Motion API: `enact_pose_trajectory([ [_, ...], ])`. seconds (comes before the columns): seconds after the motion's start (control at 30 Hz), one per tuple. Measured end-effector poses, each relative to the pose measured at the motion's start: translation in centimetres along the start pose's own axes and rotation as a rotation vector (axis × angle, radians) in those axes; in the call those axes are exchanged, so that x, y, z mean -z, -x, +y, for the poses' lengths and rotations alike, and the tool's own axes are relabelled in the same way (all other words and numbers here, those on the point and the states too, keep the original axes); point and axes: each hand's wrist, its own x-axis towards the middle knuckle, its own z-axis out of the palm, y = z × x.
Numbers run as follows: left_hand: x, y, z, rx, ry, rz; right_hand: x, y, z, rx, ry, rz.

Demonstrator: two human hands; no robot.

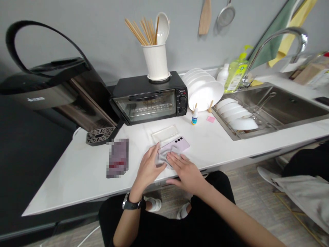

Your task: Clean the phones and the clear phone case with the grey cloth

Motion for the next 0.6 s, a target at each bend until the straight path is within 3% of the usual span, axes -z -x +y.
enact_pose_trajectory([
  [0.2,-0.5,0.0,0.4,-0.029,-0.103,0.032,0.1,0.4,2.0,-0.071,-0.149,0.091],
  [0.27,-0.8,-0.3,0.5,-0.038,-0.089,0.048,0.1,0.4,2.7,-0.137,-0.264,0.183],
  [0.37,-1.3,-0.9,0.7,-0.042,-0.015,0.074,0.8,-0.1,3.7,-0.404,-0.448,0.443],
  [0.47,-1.8,-1.3,0.9,0.004,0.159,0.067,2.3,-0.9,5.0,-0.632,-0.469,0.808],
  [0.53,-2.0,-1.4,1.1,0.068,0.268,0.068,3.0,-1.6,5.4,-0.632,-0.382,0.956],
  [0.6,-2.2,-1.4,1.3,0.101,0.321,0.077,2.9,-2.5,5.1,-0.49,-0.285,0.879],
])
